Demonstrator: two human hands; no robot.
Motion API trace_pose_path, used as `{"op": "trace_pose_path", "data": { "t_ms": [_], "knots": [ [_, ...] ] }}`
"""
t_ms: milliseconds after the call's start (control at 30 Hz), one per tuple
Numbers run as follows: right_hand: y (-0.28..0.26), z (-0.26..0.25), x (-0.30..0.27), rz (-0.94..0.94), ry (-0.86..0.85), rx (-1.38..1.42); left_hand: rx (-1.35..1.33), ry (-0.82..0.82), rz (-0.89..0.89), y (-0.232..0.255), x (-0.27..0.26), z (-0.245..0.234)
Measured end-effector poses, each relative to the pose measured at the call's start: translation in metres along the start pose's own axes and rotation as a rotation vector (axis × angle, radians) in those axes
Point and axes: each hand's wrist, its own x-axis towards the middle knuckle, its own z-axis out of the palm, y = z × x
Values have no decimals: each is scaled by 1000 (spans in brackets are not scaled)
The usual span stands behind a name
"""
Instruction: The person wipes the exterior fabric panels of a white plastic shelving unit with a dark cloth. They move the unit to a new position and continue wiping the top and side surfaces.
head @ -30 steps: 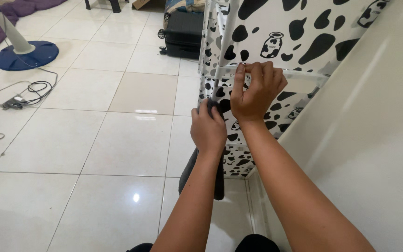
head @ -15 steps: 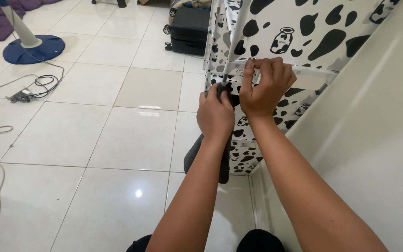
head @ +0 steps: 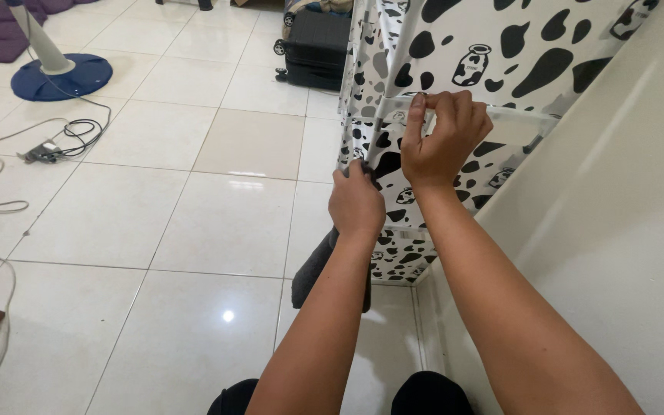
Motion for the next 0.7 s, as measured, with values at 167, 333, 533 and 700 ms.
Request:
{"op": "trace_pose_path", "data": {
  "t_ms": [167,333,533,700],
  "knots": [
    [-5,-1,0,20,-3,6,13,-68,-67,-7,-3,2],
    [-3,-3,1,17,-2,-3,3,-151,-137,-29,-5,15],
    [-8,-6,5,36,-11,20,-44,-150,-294,-92,-50,28],
    [-12,-13,-3,51,-89,92,-216,57,-414,-108,-98,34]
  ]
}}
